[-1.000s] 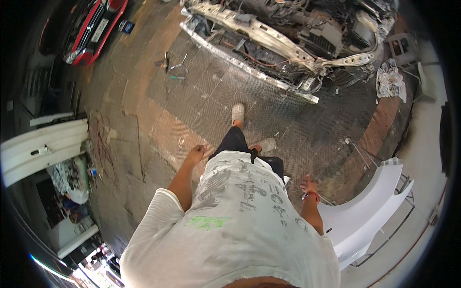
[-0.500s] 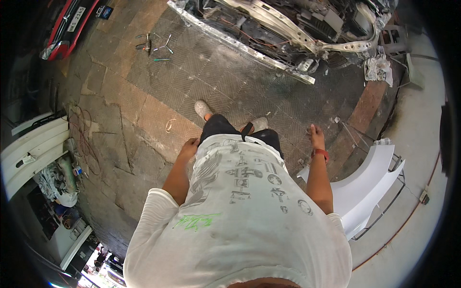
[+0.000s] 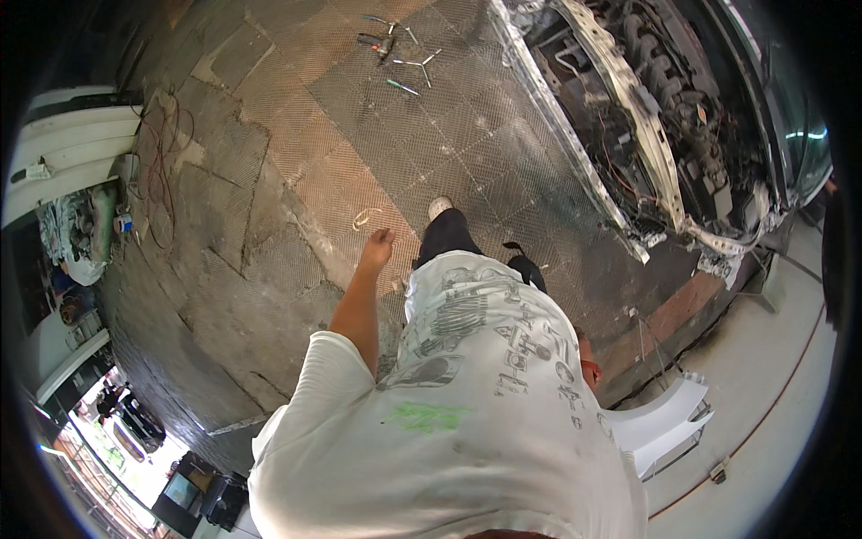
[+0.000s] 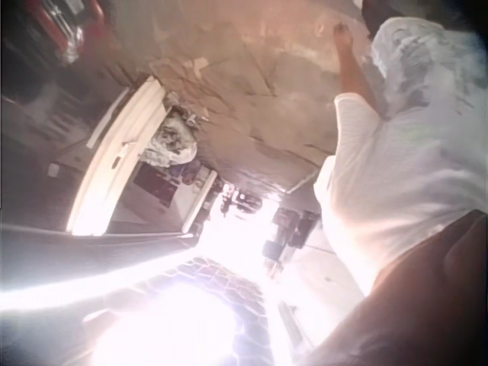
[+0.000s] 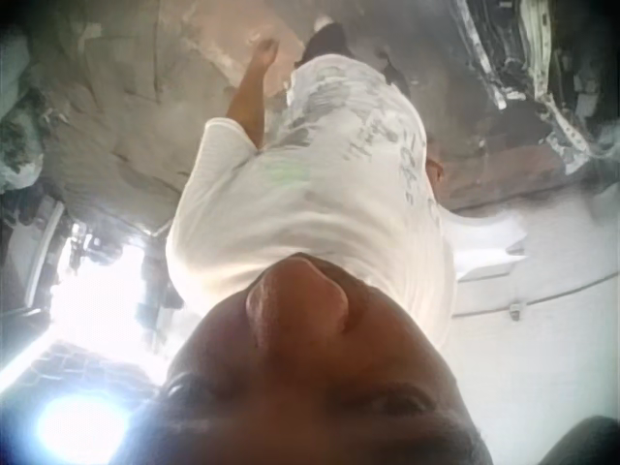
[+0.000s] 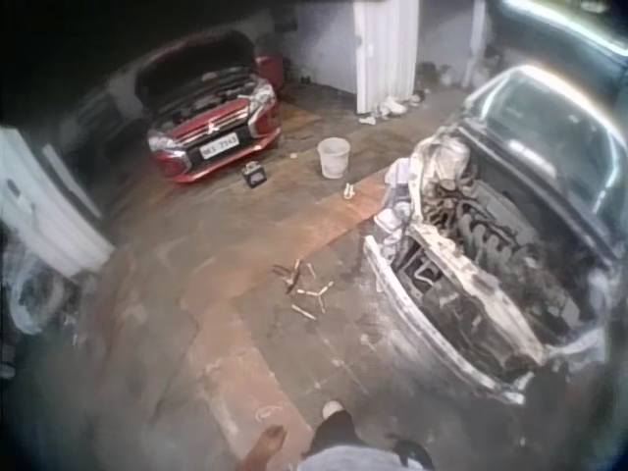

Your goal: The person kneels to tie a white car fender to a metal frame using a string, then stands to lift and position the fender on the frame. The person continues to secure the fender with additional string and later moves a white car door panel across the workshop floor.

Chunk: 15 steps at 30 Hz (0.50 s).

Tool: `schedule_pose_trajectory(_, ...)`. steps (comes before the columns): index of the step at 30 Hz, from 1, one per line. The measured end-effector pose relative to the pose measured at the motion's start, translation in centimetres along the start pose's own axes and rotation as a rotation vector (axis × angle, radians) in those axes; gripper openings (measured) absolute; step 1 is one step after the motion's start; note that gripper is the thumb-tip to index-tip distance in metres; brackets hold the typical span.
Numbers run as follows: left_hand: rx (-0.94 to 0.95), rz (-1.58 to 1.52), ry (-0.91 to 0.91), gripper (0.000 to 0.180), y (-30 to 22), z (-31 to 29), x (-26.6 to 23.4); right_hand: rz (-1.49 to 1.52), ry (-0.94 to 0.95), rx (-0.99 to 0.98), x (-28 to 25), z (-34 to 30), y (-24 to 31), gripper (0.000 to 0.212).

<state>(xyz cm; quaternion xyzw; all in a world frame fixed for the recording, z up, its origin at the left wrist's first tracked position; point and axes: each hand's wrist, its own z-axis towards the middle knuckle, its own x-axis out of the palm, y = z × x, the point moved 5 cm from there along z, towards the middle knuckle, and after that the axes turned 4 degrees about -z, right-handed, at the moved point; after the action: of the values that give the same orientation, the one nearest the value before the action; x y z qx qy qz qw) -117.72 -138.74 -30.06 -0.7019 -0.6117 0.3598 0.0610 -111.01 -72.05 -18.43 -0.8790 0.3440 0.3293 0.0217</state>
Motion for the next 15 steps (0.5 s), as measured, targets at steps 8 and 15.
schedule_pose_trajectory(8, -0.237, -0.130, 0.078, 0.055, 7.6, 2.7, -2.6, 0.274, -0.257, -0.174, -9.3, 5.2, 15.8, 0.052)
schedule_pose_trajectory(15, -0.113, -0.089, 0.067, 0.056, 3.6, 5.9, 0.8, 0.172, -0.187, -0.185, -9.0, 9.5, 19.8, 0.057)
